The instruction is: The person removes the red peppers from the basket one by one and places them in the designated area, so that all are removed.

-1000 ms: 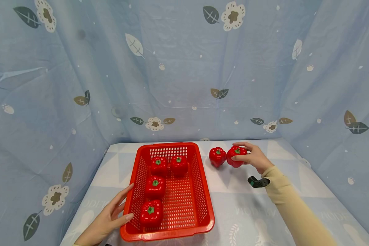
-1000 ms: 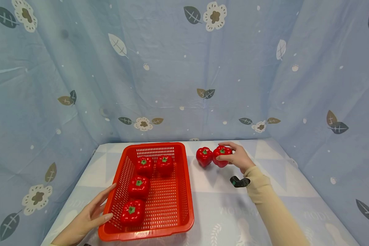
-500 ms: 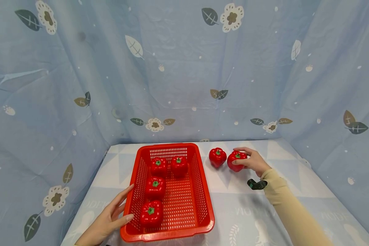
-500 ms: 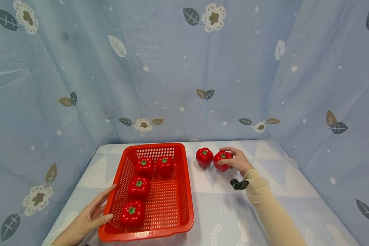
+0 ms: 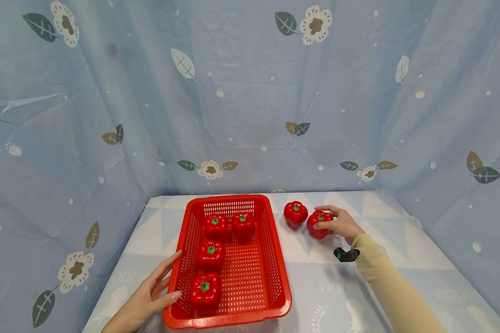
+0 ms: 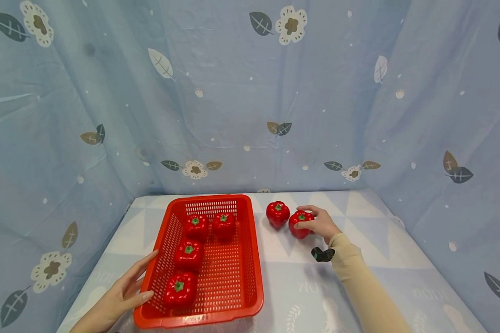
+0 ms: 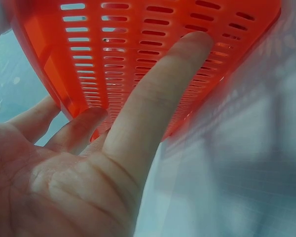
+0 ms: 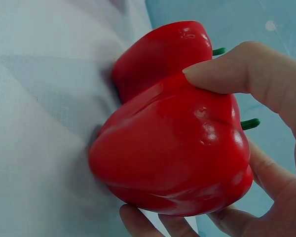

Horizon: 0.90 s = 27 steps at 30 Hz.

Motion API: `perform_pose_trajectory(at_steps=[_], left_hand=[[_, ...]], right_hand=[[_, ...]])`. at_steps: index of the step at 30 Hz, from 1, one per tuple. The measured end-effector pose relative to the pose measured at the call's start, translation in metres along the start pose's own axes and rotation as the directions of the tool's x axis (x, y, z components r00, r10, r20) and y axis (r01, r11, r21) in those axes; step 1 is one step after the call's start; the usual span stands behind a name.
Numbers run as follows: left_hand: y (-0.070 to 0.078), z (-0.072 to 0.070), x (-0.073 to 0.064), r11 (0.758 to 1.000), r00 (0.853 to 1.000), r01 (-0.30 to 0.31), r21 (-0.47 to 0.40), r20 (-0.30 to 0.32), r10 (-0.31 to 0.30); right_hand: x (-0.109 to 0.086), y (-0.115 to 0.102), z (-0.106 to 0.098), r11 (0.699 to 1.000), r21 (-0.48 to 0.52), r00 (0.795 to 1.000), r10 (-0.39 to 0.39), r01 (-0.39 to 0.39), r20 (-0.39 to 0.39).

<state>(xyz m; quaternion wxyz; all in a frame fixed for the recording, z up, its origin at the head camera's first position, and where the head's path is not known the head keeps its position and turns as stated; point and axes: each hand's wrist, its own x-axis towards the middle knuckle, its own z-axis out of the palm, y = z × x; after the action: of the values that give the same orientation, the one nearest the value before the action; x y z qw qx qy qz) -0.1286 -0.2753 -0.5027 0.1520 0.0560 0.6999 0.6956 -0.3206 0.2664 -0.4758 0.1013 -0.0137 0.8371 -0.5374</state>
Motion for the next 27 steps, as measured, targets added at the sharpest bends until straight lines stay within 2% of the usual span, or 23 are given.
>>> perform_pose_trajectory(at_steps=[20,27], left_hand=[[-0.0002,-0.0008,0.0001,0.999,0.999,0.039,-0.029,0.005,-0.039],[-0.0006,-0.0004,0.0001,1.0,1.0,-0.002,-0.023,0.022,0.003]], right_hand=[[-0.0034,-0.0012,0.003,0.999,-0.038,1.0,-0.012,0.012,-0.001],[-0.0032,-0.0012,0.0023,0.999,-0.054,1.0,-0.006,0.006,-0.004]])
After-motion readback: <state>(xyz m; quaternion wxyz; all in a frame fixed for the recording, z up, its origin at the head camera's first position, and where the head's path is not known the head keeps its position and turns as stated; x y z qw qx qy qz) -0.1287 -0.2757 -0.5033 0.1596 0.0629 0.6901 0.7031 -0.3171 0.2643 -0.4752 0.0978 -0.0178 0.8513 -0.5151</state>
